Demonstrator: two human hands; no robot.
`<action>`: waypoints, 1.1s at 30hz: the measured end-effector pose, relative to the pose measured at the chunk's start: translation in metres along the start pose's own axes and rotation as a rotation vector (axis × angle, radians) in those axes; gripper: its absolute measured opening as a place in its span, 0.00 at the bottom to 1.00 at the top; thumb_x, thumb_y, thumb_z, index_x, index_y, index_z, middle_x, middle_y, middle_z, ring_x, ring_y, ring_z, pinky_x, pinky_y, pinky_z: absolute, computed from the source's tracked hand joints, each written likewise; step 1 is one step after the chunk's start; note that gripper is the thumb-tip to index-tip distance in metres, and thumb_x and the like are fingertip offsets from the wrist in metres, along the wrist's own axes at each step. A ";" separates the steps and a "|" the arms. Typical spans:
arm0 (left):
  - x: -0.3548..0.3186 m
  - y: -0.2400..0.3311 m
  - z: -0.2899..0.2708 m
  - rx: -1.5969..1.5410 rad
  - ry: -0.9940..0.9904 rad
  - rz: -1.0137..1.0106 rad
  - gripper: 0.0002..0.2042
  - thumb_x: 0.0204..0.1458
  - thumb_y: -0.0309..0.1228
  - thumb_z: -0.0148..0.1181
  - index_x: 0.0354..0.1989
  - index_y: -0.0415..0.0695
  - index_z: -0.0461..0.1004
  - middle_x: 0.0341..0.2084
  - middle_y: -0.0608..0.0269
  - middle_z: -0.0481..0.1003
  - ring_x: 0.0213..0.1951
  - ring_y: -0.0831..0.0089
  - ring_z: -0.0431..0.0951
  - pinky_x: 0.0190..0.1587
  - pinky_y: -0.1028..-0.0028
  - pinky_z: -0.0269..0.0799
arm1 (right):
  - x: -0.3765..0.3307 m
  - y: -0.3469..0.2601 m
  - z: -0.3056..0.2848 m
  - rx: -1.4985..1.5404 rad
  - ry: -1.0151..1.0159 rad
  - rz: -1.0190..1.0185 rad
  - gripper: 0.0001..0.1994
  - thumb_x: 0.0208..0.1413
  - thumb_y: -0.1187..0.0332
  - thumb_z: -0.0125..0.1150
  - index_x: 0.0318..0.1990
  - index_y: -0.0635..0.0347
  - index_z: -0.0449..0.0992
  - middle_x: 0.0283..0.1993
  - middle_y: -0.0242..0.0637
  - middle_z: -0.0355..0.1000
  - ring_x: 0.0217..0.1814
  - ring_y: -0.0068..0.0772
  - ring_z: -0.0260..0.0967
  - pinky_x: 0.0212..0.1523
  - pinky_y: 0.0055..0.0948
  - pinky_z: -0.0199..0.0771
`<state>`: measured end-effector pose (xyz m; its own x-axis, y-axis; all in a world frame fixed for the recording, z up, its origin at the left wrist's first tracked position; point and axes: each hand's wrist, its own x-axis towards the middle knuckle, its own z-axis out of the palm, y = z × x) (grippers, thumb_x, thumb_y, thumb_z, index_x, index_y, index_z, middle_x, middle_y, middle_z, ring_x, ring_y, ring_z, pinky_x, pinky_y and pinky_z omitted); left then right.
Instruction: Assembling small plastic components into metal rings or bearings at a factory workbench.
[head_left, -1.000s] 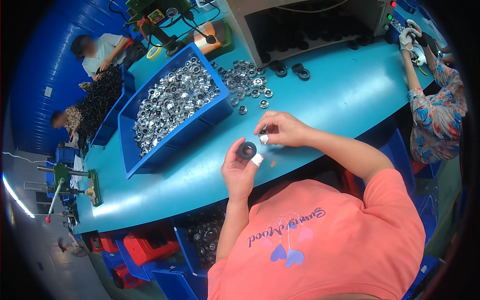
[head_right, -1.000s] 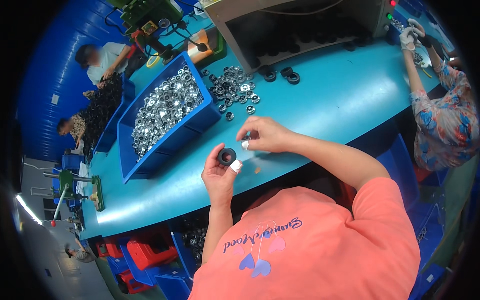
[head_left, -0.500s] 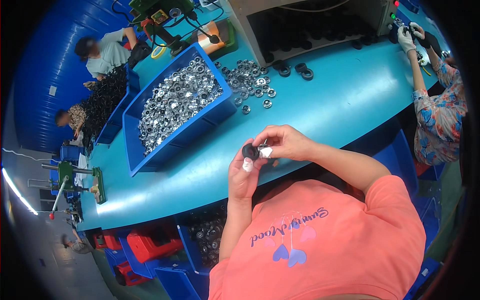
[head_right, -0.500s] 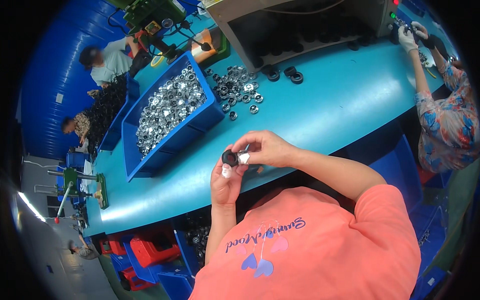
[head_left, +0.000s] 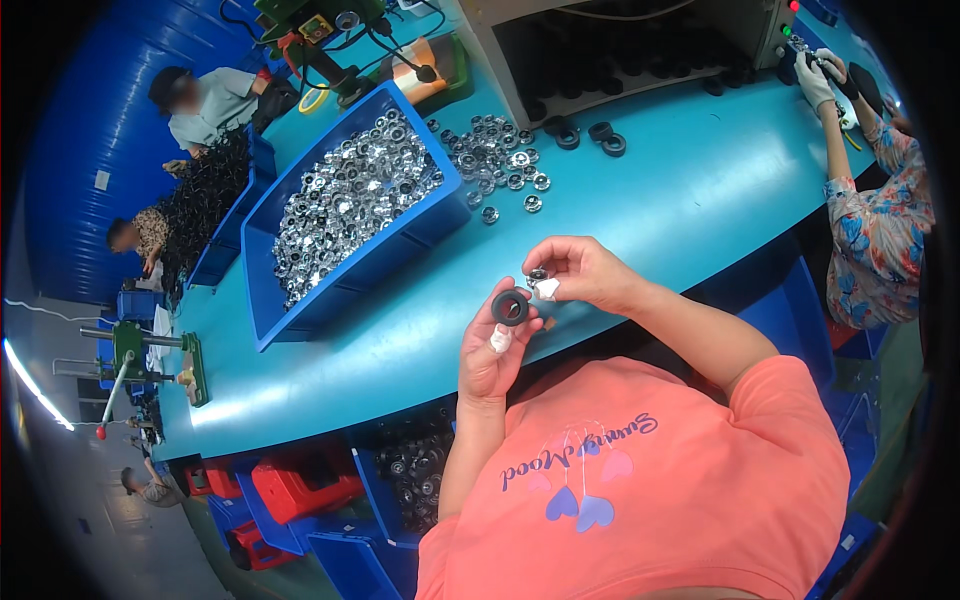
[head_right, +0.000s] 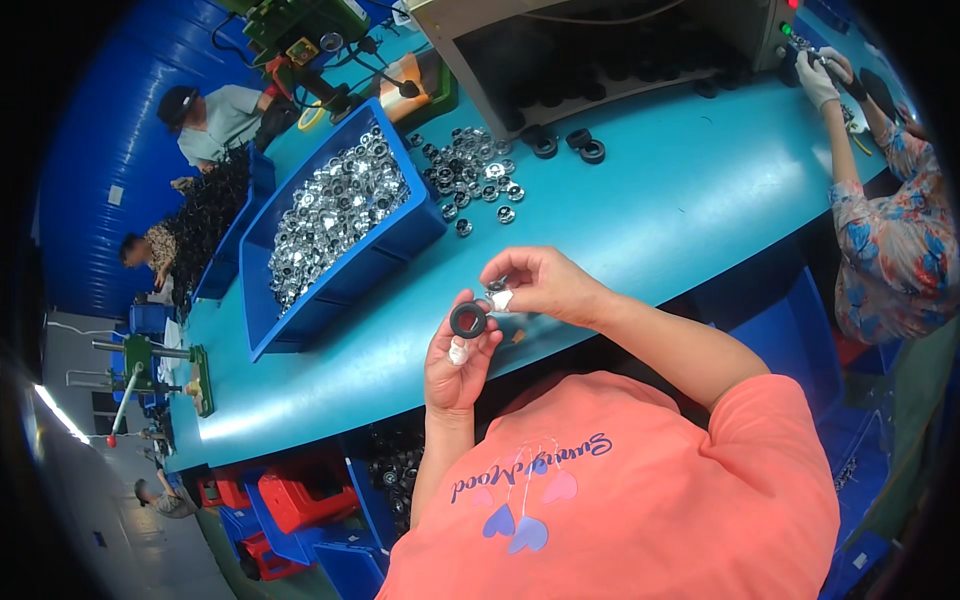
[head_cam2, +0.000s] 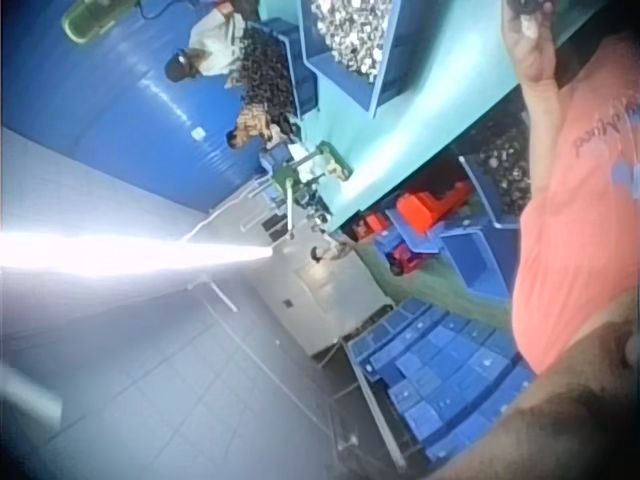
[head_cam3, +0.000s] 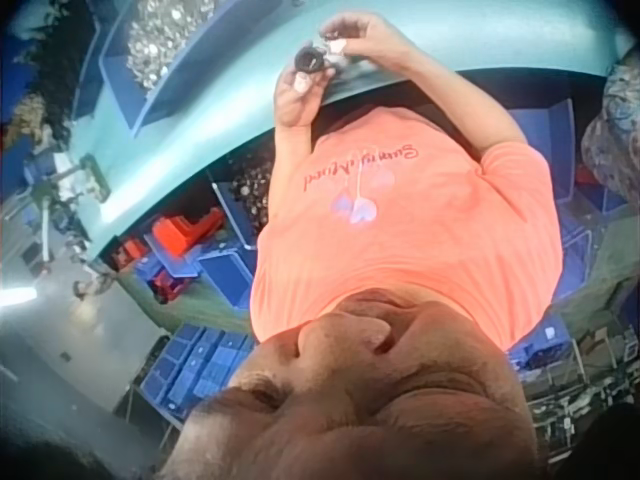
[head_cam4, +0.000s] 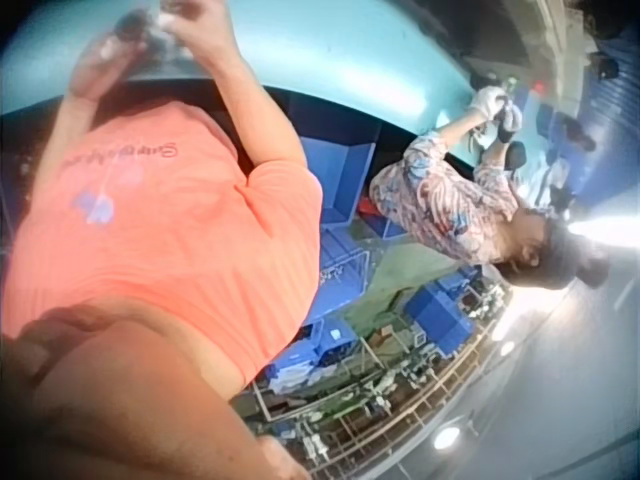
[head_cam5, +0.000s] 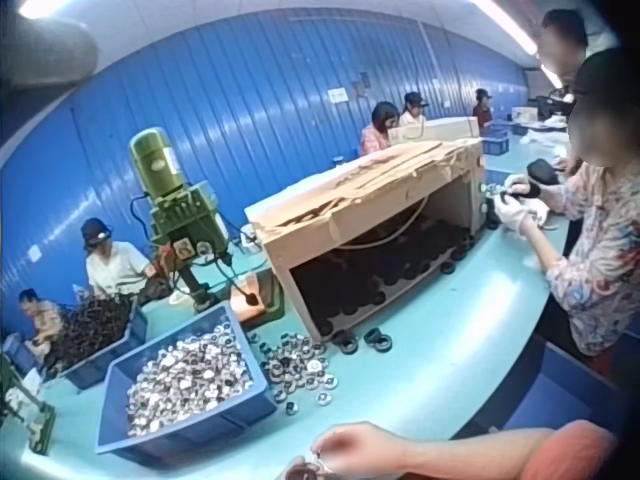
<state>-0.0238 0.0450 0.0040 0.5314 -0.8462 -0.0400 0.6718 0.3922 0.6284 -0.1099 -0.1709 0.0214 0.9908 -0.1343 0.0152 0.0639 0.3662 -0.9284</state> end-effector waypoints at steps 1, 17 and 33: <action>0.001 0.000 0.000 -0.003 -0.004 0.007 0.34 0.58 0.28 0.69 0.72 0.39 0.61 0.59 0.49 0.73 0.55 0.59 0.78 0.60 0.62 0.78 | 0.001 0.001 0.000 0.001 -0.004 0.008 0.17 0.53 0.79 0.69 0.51 0.62 0.78 0.48 0.31 0.76 0.50 0.20 0.75 0.55 0.24 0.76; 0.004 0.000 -0.003 0.004 0.051 0.086 0.29 0.58 0.21 0.65 0.69 0.44 0.64 0.62 0.43 0.71 0.61 0.51 0.76 0.64 0.58 0.76 | 0.000 0.002 0.005 0.083 -0.011 0.024 0.16 0.53 0.80 0.68 0.50 0.66 0.79 0.50 0.38 0.79 0.53 0.25 0.78 0.58 0.27 0.79; 0.006 0.000 -0.004 0.014 0.134 0.112 0.28 0.58 0.21 0.65 0.68 0.43 0.65 0.61 0.48 0.72 0.59 0.59 0.77 0.64 0.60 0.75 | -0.003 0.013 0.008 -0.151 0.028 0.012 0.14 0.52 0.75 0.71 0.47 0.62 0.81 0.47 0.33 0.76 0.46 0.23 0.77 0.49 0.24 0.81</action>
<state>-0.0184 0.0410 0.0010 0.6669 -0.7417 -0.0716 0.5977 0.4751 0.6457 -0.1111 -0.1581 0.0125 0.9876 -0.1569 -0.0051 0.0309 0.2258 -0.9737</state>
